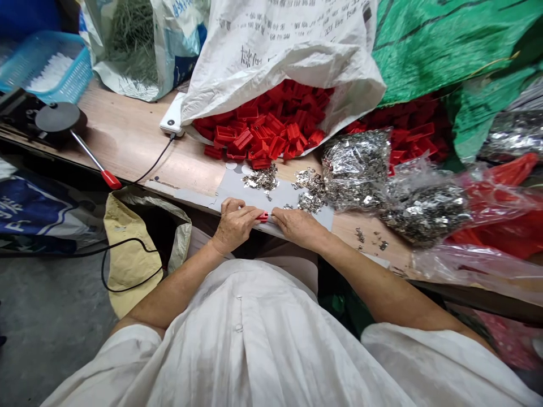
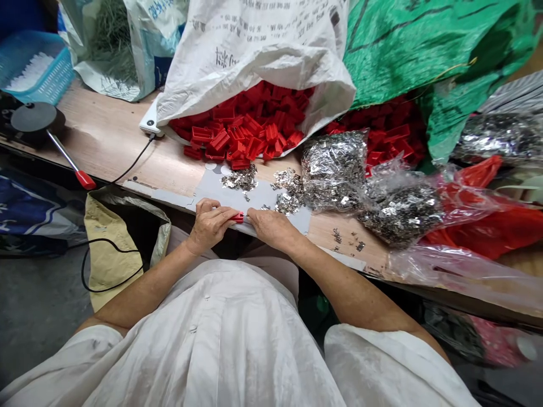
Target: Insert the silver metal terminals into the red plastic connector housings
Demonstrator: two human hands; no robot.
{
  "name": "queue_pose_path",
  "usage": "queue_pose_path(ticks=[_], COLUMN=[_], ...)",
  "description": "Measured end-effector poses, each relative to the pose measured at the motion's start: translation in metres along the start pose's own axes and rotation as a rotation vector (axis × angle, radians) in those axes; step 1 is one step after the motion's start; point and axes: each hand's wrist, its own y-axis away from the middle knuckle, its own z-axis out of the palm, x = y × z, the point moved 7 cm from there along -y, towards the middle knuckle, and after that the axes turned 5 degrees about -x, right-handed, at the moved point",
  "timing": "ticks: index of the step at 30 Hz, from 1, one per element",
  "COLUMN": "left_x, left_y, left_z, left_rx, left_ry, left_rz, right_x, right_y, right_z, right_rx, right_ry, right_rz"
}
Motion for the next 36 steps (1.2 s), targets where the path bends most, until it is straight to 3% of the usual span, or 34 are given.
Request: queue_pose_path(ticks=[6,12,19,23,27,31,36], left_x=[0.002,0.010,0.018,0.014,-0.015,-0.064,-0.108], left_y=[0.002,0.003,0.001,0.005,0.022,0.067,0.127], left_z=[-0.002,0.003,0.007,0.003,-0.033,-0.076,-0.095], left_rx=[0.062,0.013,-0.078,-0.057,0.079,0.136,0.105], left_ry=[-0.026,-0.127,-0.176,-0.169,-0.228,-0.297,-0.359], left_rz=[0.045,0.074,0.067,0.023,-0.187,-0.453,-0.682], right_x=[0.004,0.019,0.038,0.040,0.032,0.028,0.020], right_y=[0.006,0.017,0.016,0.009,-0.001,-0.012,-0.029], right_z=[-0.007,-0.026,-0.036,-0.036,-0.031,-0.030,-0.036], right_rx=[0.090,0.354,0.549,0.592,0.552,0.524,0.496], right_ry=[-0.252,-0.521,-0.626,-0.556,-0.371,-0.264,-0.185], right_rz=[-0.070,-0.121,-0.039,0.004,-0.024,-0.004,0.013])
